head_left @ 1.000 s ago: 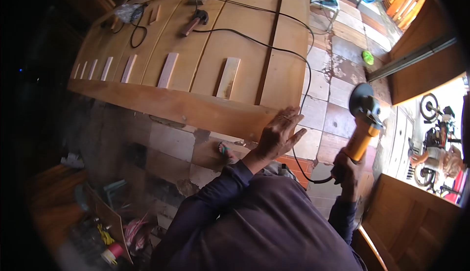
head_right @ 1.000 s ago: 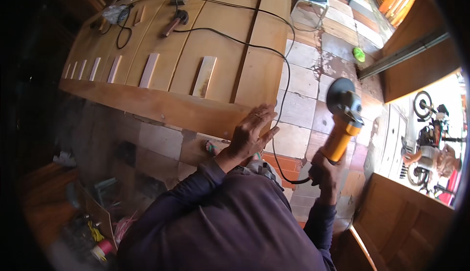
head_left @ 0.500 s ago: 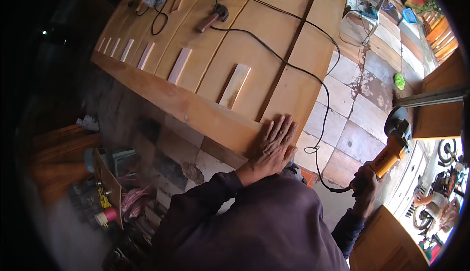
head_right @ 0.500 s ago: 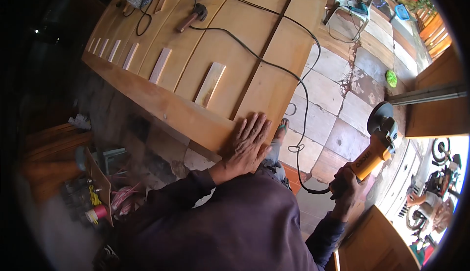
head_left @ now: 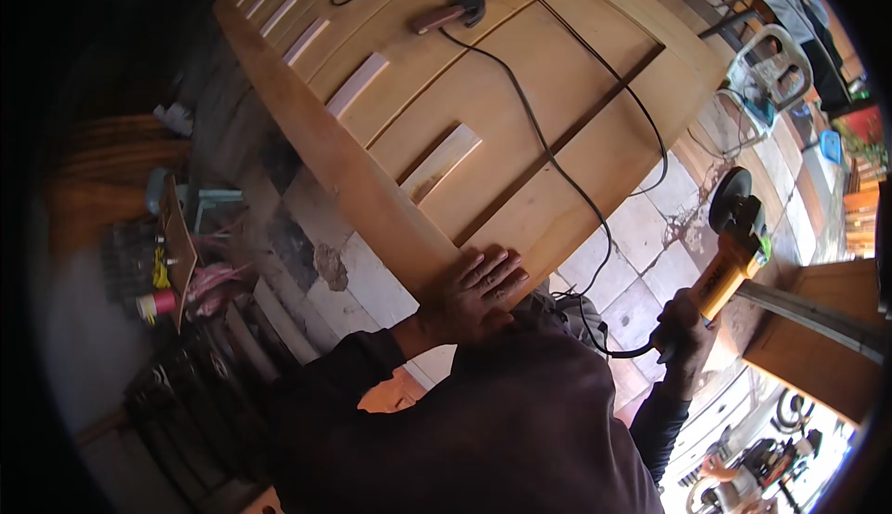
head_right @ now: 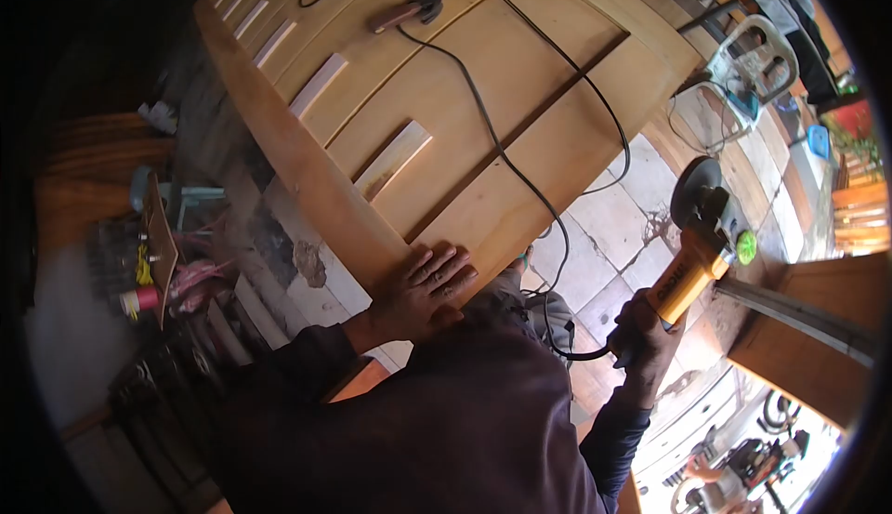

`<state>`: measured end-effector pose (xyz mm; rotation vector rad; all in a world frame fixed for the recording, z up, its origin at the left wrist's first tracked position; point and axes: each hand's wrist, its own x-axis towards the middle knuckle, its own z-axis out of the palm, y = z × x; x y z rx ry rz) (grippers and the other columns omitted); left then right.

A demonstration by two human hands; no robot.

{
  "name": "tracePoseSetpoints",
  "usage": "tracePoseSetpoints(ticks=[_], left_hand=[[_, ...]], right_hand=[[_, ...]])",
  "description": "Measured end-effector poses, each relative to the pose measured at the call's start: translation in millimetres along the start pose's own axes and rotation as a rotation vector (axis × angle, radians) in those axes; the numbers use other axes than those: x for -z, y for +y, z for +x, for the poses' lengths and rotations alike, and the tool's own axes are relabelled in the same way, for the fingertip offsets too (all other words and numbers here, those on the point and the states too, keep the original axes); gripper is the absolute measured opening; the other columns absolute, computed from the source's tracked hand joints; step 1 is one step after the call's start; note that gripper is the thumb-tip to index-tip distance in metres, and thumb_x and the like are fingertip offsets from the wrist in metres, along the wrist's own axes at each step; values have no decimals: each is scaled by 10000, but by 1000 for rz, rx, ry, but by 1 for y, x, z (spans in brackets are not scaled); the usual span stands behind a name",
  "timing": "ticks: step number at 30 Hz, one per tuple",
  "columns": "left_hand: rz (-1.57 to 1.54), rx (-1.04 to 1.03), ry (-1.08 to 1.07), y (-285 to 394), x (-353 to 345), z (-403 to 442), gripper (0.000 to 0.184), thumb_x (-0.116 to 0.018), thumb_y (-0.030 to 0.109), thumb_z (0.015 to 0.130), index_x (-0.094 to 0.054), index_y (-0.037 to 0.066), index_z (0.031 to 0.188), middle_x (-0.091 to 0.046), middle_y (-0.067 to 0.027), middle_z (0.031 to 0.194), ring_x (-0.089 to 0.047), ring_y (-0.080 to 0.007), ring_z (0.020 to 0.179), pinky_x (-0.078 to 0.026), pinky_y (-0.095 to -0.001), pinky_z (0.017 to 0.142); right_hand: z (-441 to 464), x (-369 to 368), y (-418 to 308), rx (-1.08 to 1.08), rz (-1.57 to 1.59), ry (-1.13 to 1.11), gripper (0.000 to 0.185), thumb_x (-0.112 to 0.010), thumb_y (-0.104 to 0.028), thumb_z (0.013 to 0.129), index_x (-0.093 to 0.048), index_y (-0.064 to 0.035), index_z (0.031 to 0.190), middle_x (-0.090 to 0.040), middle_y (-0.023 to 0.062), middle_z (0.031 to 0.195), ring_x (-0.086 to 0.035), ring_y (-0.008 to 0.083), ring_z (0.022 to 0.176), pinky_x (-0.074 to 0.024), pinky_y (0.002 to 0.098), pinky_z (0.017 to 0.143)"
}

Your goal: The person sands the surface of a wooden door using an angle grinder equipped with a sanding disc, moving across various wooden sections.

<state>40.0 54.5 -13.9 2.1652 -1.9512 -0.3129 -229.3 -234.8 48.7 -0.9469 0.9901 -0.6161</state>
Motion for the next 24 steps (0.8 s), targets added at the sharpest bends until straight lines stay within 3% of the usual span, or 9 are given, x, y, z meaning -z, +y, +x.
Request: tracePoseSetpoints(ticks=[6, 7, 9, 10, 13, 16, 19, 23, 24], left_hand=[[-14, 189, 53, 16, -11, 7, 815, -551, 572, 1046, -348, 107, 1683, -318, -117, 1756, -242, -331, 1641, -106, -533, 1344], [-39, 247, 106, 20, -15, 13, 808, -548, 567, 1049, -352, 100, 1679, -331, -126, 1749, -254, -337, 1635, -114, -540, 1341], [-86, 359, 215, 28, -20, 27, 796, -542, 556, 1056, -359, 87, 1672, -356, -142, 1733, -277, -349, 1623, -130, -553, 1335], [-135, 389, 296, 34, -16, 32, 712, -534, 483, 1093, -395, 60, 1648, -408, -182, 1693, -314, -369, 1603, -175, -547, 1324], [-498, 765, 702, 74, -36, 68, 675, -575, 471, 1094, -449, 51, 1607, -489, -181, 1637, -439, -369, 1534, -306, -528, 1283], [-1214, 869, 904, 118, -40, 116, 642, -548, 510, 1114, -500, 53, 1562, -558, -149, 1572, -579, -292, 1415, -473, -443, 1160], [-1575, 840, 782, 141, -25, 153, 648, -546, 553, 1109, -526, 55, 1523, -622, -113, 1463, -658, -210, 1266, -544, -362, 1028], [-1884, 734, 907, 146, -9, 178, 608, -558, 560, 1101, -550, 82, 1477, -646, -93, 1333, -664, -190, 1166, -529, -351, 1017], [-1837, 748, 902, 144, -4, 179, 656, -561, 594, 1085, -549, 66, 1473, -647, -87, 1325, -657, -168, 1164, -524, -338, 1005]], right_hand=[[54, -22, -23, 71, -96, -253, 445, -844, -200, 838, -586, 0, 1141, -660, 94, 762, -648, 169, 572, -552, 293, 482], [59, -28, -30, 94, -113, -294, 440, -845, -196, 841, -588, -1, 1140, -660, 93, 762, -650, 170, 574, -557, 296, 484], [82, -24, -40, -71, -123, -477, 406, -844, -173, 847, -586, -13, 1117, -659, 96, 767, -653, 178, 583, -563, 303, 494], [89, -28, -41, -43, -114, -510, 402, -837, -154, 850, -578, -21, 1128, -663, 96, 785, -657, 181, 597, -563, 305, 503], [112, -32, -40, -67, -111, -623, 448, -821, -101, 859, -539, -56, 1205, -672, 86, 845, -668, 187, 644, -576, 315, 558], [115, -44, -50, -81, -134, -761, 458, -787, -63, 875, -537, -65, 1258, -672, 77, 854, -671, 179, 655, -580, 315, 572], [114, -57, -57, -112, -229, -886, 457, -770, -51, 884, -536, -50, 1278, -659, 64, 843, -674, 178, 659, -587, 307, 586], [90, -88, -61, -159, -227, -1060, 476, -746, -11, 887, -533, -38, 1312, -685, 49, 941, -689, 148, 769, -596, 308, 675], [98, -90, -52, -128, -348, -1110, 508, -744, -11, 890, -524, -25, 1348, -699, 53, 998, -692, 140, 825, -579, 284, 707]])
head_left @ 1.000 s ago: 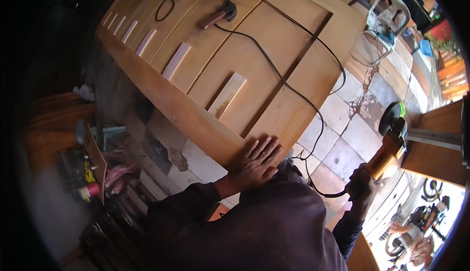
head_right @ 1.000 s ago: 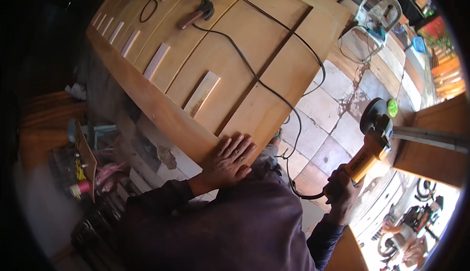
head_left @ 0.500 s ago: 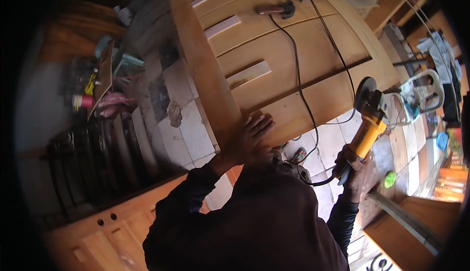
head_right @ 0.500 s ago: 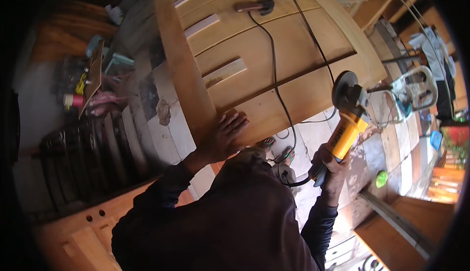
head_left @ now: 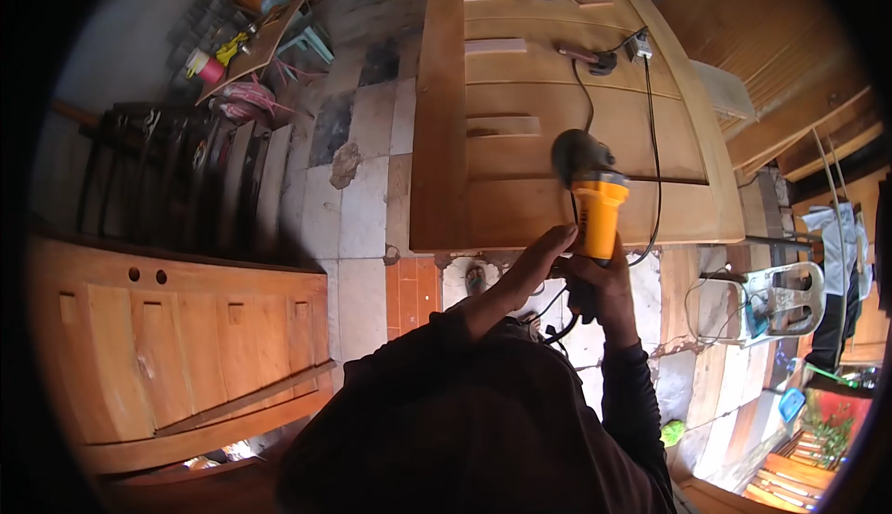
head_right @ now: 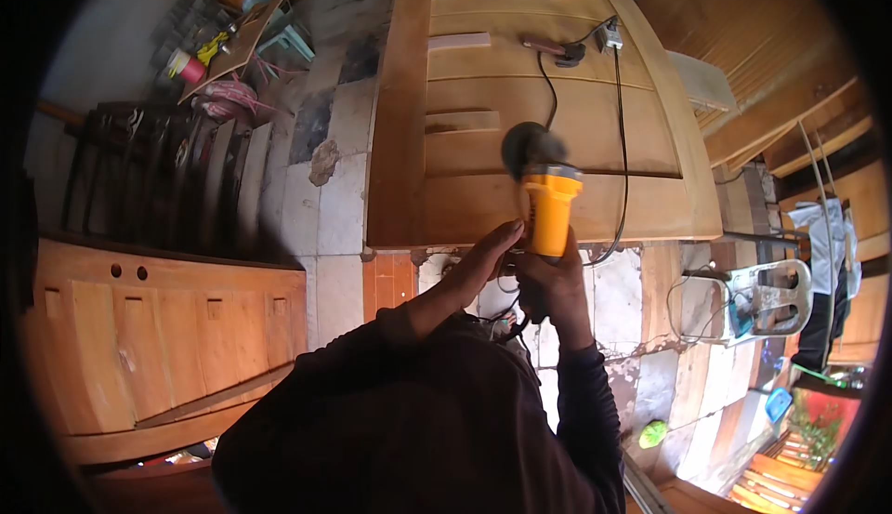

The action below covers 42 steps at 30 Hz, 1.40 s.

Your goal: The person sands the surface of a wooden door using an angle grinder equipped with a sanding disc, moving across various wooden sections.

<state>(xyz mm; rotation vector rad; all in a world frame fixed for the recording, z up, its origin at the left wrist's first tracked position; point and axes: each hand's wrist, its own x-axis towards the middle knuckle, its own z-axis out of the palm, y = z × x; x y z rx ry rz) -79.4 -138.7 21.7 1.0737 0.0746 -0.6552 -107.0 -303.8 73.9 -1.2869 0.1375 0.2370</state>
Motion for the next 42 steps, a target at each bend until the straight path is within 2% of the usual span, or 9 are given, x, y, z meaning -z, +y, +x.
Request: tracePoseSetpoints(ticks=[4, 7, 12, 15, 25, 28, 34, 40, 42], left_hand=[[214, -252, 110, 8, 3, 17, 687, -665, 581, 1033, -560, 28, 1427, -658, -86, 1282, -648, -146, 1166, -517, -329, 999], [203, -132, 117, 28, 28, 21, 714, -741, 553, 991, -559, 12, 1420, -675, -96, 1255, -662, -153, 1155, -530, -334, 981], [112, -100, 161, 52, 62, 34, 736, -730, 597, 949, -617, -9, 1351, -717, -123, 1146, -704, -172, 1055, -558, -323, 869], [57, -80, 107, 67, 82, 42, 749, -695, 633, 958, -619, 1, 1353, -716, -122, 1129, -714, -178, 1038, -563, -329, 873], [187, 29, 140, 100, 122, 55, 686, -681, 626, 970, -646, 40, 1326, -722, -55, 1037, -703, -118, 808, -515, -251, 611], [102, -28, 189, 97, 120, 61, 674, -683, 638, 967, -654, 71, 1331, -688, -2, 959, -635, -81, 717, -460, -235, 582], [57, 9, 237, 81, 132, 78, 674, -719, 603, 957, -662, 12, 1278, -724, -46, 969, -677, -115, 712, -490, -253, 569], [-48, 48, 188, 92, 112, 88, 615, -716, 591, 967, -671, 34, 1224, -701, -30, 876, -646, -100, 660, -459, -260, 543], [-63, 46, 109, 84, 110, 99, 578, -709, 579, 978, -670, 49, 1206, -690, -13, 865, -633, -91, 653, -454, -254, 545]], right_hand=[[29, -20, 14, 9, -239, -52, 546, -759, -50, 890, -511, -23, 1375, -694, 73, 984, -680, 130, 765, -563, 282, 657], [48, -39, 18, 59, -369, -79, 550, -768, -66, 895, -513, -13, 1380, -701, 81, 1001, -691, 137, 796, -572, 291, 680], [85, -66, 19, 24, -436, -72, 644, -802, -106, 897, -492, -12, 1454, -704, 128, 1139, -717, 177, 1004, -605, 329, 854], [104, -82, 13, 14, -452, -90, 708, -802, -119, 904, -451, -23, 1512, -718, 147, 1150, -736, 192, 990, -616, 336, 837], [135, -118, 1, -116, -406, -70, 767, -788, -119, 925, -384, -70, 1576, -745, 130, 1057, -756, 191, 910, -635, 342, 757], [150, -112, 20, -24, -395, -75, 785, -796, -152, 919, -376, -83, 1579, -756, 127, 1019, -767, 203, 886, -638, 350, 753], [157, -110, 14, -19, -601, -55, 806, -805, -222, 897, -381, -108, 1572, -768, 174, 1036, -790, 244, 899, -635, 367, 747], [160, -99, 13, -30, -659, 42, 845, -830, -249, 867, -378, -112, 1567, -763, 194, 1046, -791, 280, 895, -631, 387, 738], [158, -91, 7, -63, -637, 45, 770, -806, -194, 883, -422, -84, 1541, -743, 173, 1067, -772, 237, 909, -632, 368, 754]])
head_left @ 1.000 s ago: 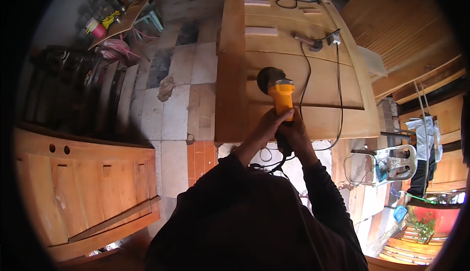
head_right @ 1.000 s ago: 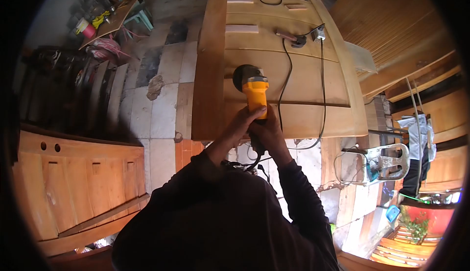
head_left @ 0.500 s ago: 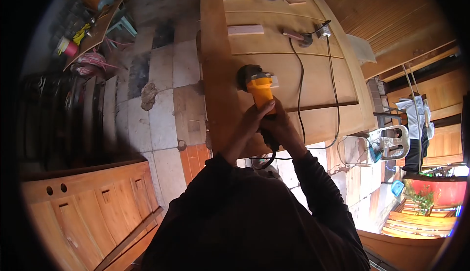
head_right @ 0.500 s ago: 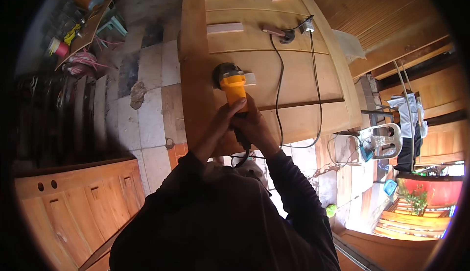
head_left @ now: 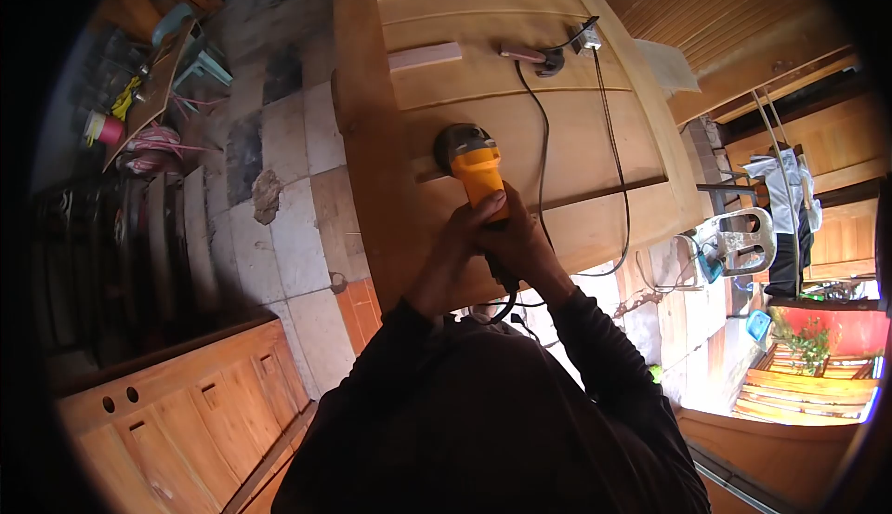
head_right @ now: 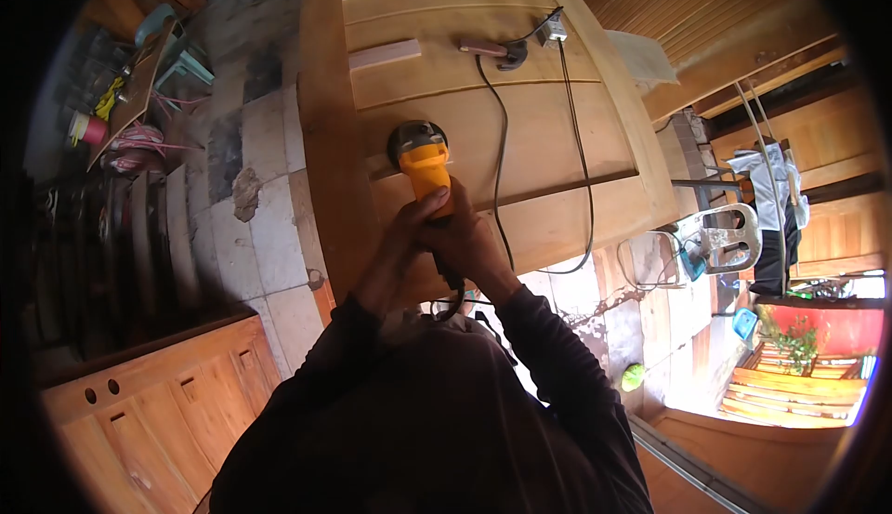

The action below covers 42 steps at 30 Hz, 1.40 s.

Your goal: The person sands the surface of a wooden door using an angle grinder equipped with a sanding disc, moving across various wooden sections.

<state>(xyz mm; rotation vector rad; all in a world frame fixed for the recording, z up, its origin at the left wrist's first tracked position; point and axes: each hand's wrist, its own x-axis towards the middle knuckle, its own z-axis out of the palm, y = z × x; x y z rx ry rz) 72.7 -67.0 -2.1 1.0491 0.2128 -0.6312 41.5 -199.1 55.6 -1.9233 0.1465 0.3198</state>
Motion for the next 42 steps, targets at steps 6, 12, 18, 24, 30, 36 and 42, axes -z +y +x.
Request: tracePoseSetpoints(ticks=[6, 12, 18, 24, 30, 36, 42], left_hand=[[36, -1, -85, -1, -23, 7, 541, -687, 574, 997, -672, 63, 1175, -674, 12, 845, -611, -80, 631, -432, -239, 532], [136, 17, -186, 5, -30, 14, 543, -687, 581, 991, -681, 67, 1164, -677, 7, 848, -612, -82, 626, -435, -246, 524], [130, 16, -74, 2, -22, 8, 565, -702, 589, 977, -685, 54, 1156, -673, 10, 839, -613, -83, 627, -434, -261, 526], [44, -46, 3, -8, 4, -1, 533, -705, 565, 986, -686, 55, 1140, -663, 20, 823, -617, -73, 659, -417, -243, 552], [-25, -32, 12, -2, -10, 3, 451, -653, 507, 1043, -684, 67, 1134, -635, 36, 800, -592, -64, 648, -394, -244, 537], [44, -61, -162, -5, -15, 16, 442, -649, 518, 1042, -679, 85, 1128, -624, 40, 789, -555, -56, 600, -378, -245, 520], [27, 34, -165, 4, -39, 24, 469, -674, 540, 1011, -679, 84, 1121, -635, 33, 794, -562, -56, 590, -377, -244, 503]], right_hand=[[-1, 18, 20, 86, 8, 90, 680, -782, -132, 896, -460, -41, 1488, -733, 147, 1045, -755, 192, 855, -626, 339, 706], [-6, 35, 7, -68, 48, 55, 774, -792, -160, 904, -383, -77, 1556, -762, 158, 984, -783, 225, 841, -623, 362, 695], [-12, 26, -5, -70, 218, -26, 654, -764, -127, 937, -432, -75, 1499, -720, 96, 889, -717, 161, 702, -573, 312, 567], [-7, 2, -2, 26, 90, -20, 744, -792, -178, 932, -404, -93, 1561, -739, 126, 965, -740, 172, 796, -592, 323, 630], [-7, 5, 0, 15, -73, 60, 837, -832, -270, 883, -378, -92, 1564, -751, 201, 985, -780, 257, 803, -616, 378, 659], [-5, 21, -7, -57, 43, 71, 749, -790, -176, 902, -395, -72, 1530, -731, 145, 928, -750, 207, 722, -608, 361, 601], [-1, 38, 9, 1, 79, 93, 679, -752, -121, 917, -409, -47, 1498, -726, 157, 969, -760, 212, 800, -619, 342, 669]])
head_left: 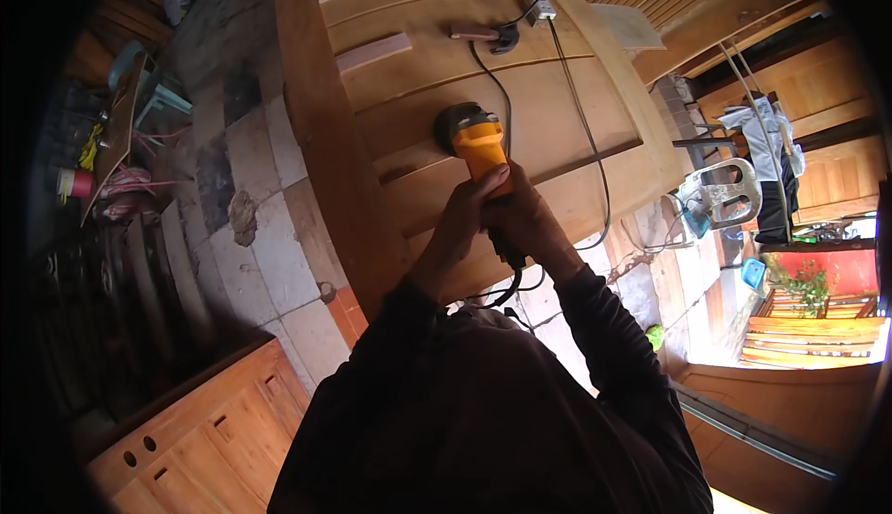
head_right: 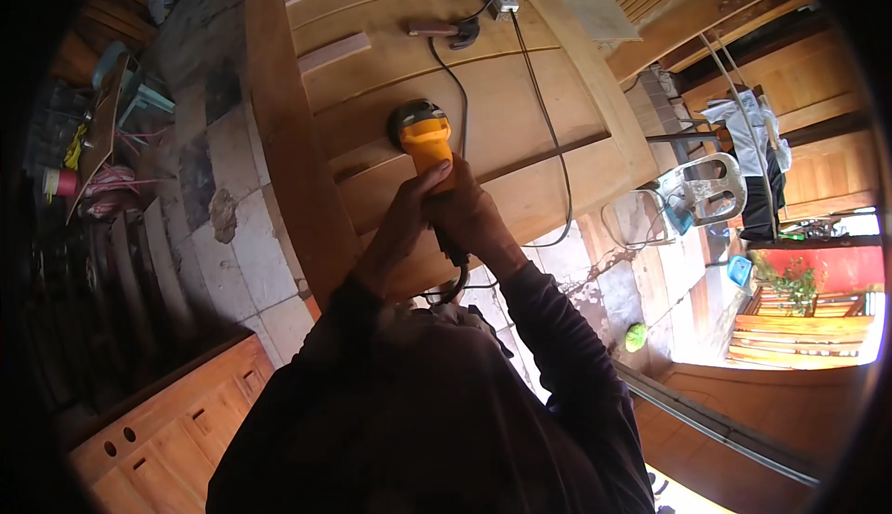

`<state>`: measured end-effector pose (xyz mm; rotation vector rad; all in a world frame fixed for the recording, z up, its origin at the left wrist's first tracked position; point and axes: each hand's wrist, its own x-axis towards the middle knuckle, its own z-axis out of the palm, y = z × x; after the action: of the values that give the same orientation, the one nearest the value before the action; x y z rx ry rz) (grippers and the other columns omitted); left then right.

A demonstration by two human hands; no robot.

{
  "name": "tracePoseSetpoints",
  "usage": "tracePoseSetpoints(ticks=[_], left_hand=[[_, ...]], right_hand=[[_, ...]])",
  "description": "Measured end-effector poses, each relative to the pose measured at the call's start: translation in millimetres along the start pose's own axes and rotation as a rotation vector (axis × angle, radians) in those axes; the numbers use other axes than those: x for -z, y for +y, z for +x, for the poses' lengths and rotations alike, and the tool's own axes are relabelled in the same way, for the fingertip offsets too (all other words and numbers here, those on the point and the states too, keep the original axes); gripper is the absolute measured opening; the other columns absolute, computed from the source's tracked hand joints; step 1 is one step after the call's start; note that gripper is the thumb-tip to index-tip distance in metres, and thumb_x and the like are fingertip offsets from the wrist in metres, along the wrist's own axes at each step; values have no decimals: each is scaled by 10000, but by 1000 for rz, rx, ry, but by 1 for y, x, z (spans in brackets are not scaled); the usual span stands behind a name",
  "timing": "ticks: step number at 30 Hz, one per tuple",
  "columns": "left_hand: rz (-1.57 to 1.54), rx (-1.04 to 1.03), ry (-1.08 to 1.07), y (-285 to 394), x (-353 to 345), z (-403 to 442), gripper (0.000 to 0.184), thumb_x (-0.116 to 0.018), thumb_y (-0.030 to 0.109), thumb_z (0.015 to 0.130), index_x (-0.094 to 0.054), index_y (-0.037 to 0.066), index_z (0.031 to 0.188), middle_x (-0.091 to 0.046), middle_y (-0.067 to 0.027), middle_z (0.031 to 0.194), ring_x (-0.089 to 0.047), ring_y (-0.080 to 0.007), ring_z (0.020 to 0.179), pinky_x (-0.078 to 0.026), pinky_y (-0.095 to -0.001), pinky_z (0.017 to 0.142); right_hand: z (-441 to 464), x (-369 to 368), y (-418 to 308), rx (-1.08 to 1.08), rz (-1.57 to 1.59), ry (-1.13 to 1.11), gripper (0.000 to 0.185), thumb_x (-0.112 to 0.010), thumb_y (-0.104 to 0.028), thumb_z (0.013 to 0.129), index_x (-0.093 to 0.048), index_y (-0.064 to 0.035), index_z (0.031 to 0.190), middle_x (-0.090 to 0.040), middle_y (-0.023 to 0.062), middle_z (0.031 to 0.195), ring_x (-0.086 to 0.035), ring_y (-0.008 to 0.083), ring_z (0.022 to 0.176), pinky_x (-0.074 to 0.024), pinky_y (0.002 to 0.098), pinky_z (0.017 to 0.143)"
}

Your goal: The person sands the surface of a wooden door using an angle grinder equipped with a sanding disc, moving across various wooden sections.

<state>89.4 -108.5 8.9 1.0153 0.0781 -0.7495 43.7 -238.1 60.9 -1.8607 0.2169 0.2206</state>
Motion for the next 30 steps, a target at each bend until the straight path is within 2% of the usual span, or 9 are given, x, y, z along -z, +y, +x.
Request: tracePoseSetpoints(ticks=[2, 5, 11, 14, 17, 20, 23, 26, 30], left_hand=[[-10, 11, 10, 2, -6, 2, 479, -686, 544, 999, -679, 81, 1120, -638, 32, 792, -571, -57, 591, -380, -244, 496], [55, 27, 10, -1, -2, 3, 483, -694, 549, 991, -679, 83, 1119, -640, 27, 790, -584, -61, 594, -383, -243, 485], [55, -20, 10, -6, 3, 0, 504, -696, 568, 983, -677, 84, 1118, -648, 21, 798, -595, -69, 594, -392, -235, 478], [62, 21, -49, -1, -2, 8, 507, -703, 569, 978, -682, 83, 1118, -656, 24, 805, -610, -63, 607, -400, -222, 480], [88, 18, 5, 4, -16, 2, 434, -639, 533, 1031, -681, 108, 1110, -613, 55, 765, -541, -38, 578, -364, -229, 497], [101, 14, 53, -1, -15, -6, 438, -639, 533, 1031, -682, 106, 1117, -615, 54, 764, -542, -36, 579, -361, -228, 499], [111, 10, 27, -2, -12, -6, 444, -640, 534, 1030, -680, 103, 1132, -617, 56, 769, -543, -37, 582, -362, -225, 502], [91, 8, -13, -1, -14, -2, 468, -645, 537, 1026, -676, 88, 1155, -632, 44, 790, -562, -46, 601, -380, -225, 520], [100, 36, 24, -10, -6, -5, 533, -717, 540, 979, -671, 49, 1180, -679, -9, 884, -632, -85, 639, -451, -242, 520]], right_hand=[[1, 3, 0, -9, 33, 14, 722, -758, -126, 885, -408, -54, 1513, -741, 167, 958, -774, 247, 808, -623, 356, 688], [-5, 5, -9, -51, 86, 5, 711, -758, -125, 884, -412, -29, 1498, -739, 169, 962, -775, 246, 823, -627, 361, 707], [-5, -1, 0, 14, 24, -12, 687, -754, -125, 886, -414, -9, 1471, -738, 169, 951, -770, 229, 802, -624, 360, 683], [-2, 9, -11, -144, 91, -14, 671, -755, -130, 889, -417, -28, 1459, -741, 165, 948, -773, 228, 819, -628, 362, 698], [-6, 14, -12, -141, 115, -22, 656, -755, -131, 888, -419, -35, 1443, -738, 154, 927, -766, 225, 789, -621, 354, 667], [-11, 5, 6, 18, 50, 16, 669, -753, -131, 892, -410, -44, 1459, -733, 140, 906, -754, 211, 755, -609, 343, 635], [-11, 7, 6, -39, 50, -8, 690, -757, -128, 894, -403, -59, 1483, -733, 138, 908, -759, 216, 774, -613, 346, 659], [-11, 11, -6, -150, 114, -26, 720, -764, -128, 894, -393, -72, 1509, -748, 147, 939, -773, 230, 828, -623, 363, 722], [-12, 2, 26, -36, 15, 35, 733, -762, -126, 890, -391, -70, 1520, -762, 159, 967, -780, 239, 839, -624, 371, 734]])
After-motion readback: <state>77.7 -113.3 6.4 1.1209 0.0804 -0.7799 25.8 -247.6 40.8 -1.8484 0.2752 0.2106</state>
